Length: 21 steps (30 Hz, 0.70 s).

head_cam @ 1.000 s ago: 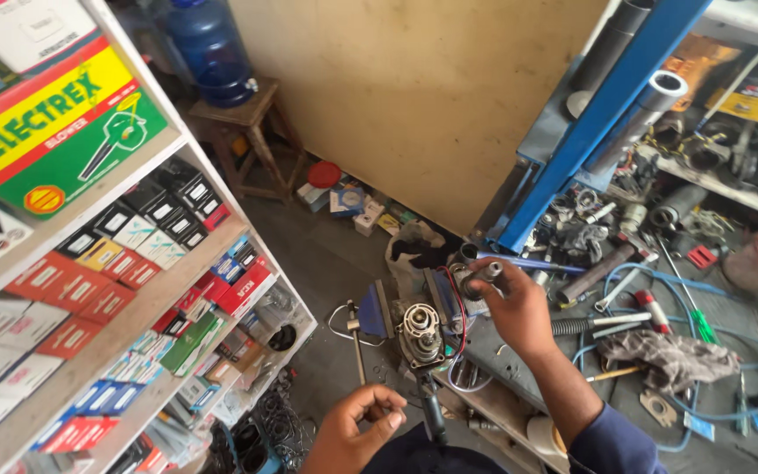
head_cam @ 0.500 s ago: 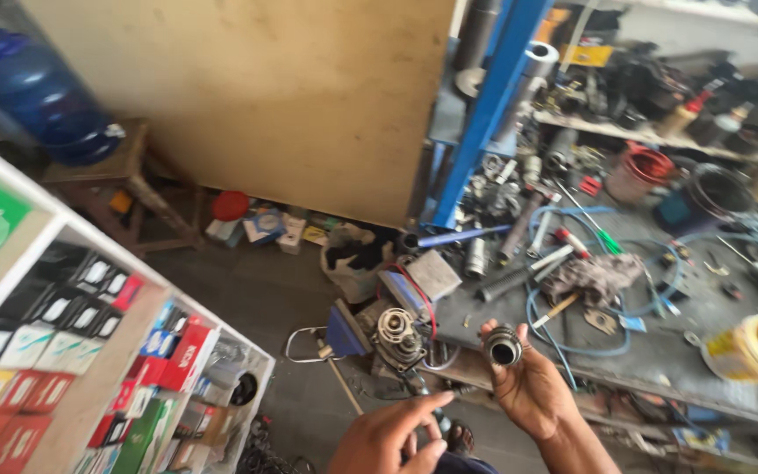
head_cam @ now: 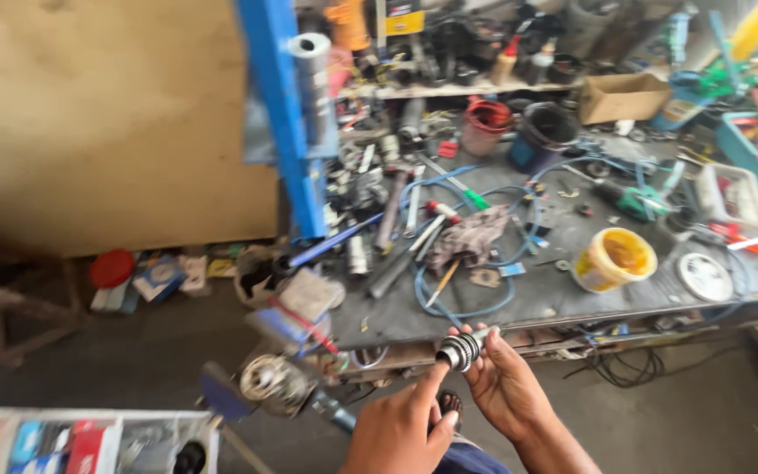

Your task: The person assembles a mechanical component by inserting a small metal ring into a cylindrical part held in a bench vise. They then apply lubricant from a container to a separate metal rod using a brush and wipe the rod with a cloth.

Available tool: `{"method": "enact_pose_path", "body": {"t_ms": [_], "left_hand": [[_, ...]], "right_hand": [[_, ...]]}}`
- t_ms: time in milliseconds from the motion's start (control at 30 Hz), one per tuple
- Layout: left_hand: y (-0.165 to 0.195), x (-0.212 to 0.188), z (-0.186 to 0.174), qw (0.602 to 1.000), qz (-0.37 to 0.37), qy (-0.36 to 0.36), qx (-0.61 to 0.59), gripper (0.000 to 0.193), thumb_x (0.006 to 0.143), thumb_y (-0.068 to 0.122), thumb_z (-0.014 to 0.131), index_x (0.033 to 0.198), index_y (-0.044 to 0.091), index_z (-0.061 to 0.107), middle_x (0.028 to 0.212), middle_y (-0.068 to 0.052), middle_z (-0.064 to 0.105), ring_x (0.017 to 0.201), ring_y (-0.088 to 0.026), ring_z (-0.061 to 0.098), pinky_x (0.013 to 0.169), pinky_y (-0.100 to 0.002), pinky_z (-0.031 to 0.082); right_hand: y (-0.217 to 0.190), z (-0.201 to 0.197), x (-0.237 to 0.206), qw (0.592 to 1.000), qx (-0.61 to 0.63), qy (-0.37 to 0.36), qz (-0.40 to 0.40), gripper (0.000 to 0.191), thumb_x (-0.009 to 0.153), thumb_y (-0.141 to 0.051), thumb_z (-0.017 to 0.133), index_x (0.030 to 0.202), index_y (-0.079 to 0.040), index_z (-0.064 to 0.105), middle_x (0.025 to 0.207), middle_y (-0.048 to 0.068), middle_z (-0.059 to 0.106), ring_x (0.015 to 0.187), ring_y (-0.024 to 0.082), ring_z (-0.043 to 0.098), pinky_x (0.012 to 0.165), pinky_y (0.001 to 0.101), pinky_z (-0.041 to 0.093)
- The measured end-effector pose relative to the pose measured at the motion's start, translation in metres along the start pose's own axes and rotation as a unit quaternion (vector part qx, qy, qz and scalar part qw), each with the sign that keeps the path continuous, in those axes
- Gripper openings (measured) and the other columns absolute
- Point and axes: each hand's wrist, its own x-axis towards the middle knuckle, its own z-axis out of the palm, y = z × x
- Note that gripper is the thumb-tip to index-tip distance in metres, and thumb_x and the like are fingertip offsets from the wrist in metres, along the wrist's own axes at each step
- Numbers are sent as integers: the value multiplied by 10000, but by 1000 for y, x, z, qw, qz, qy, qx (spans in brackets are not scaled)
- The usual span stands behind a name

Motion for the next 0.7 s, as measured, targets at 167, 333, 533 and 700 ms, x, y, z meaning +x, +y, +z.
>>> {"method": "enact_pose_path", "body": {"t_ms": [167,333,533,700], "left_hand": [[30,70,42,997,67,-6,-26,477,858,220,781,1309,187,631,797,-15,709,718,-242,725,632,-404,563],[55,169,95,997,76,-26,-21,541,828,217,788,1328,146,594,953,-64,710,914,-314,689,789,-452,541],[92,301,173,992,98,-73,-9,675,781,267,790,1398,150,544,1066,-88,689,994,-346,664,821,-465,529],[113,364,216,987,4,-157,46,624,841,386,733,1413,219,549,873,-54,774,837,-286,743,764,-430,573]], "right_hand": [[-78,-78,9,994,95,25,-41,266,1086,-250,573,1162,4,583,1118,104,682,994,189,697,899,298,587],[-169,-146,4,990,57,101,-84,258,1053,-203,563,1197,10,574,1163,108,693,1018,172,702,904,272,578],[-250,-205,-2,986,46,102,-127,338,1017,-167,568,1275,51,563,1303,206,659,1088,198,692,899,266,565],[-287,-237,2,979,66,110,-160,318,1007,-161,569,1273,13,560,1324,209,644,1154,225,674,894,274,570]]}}
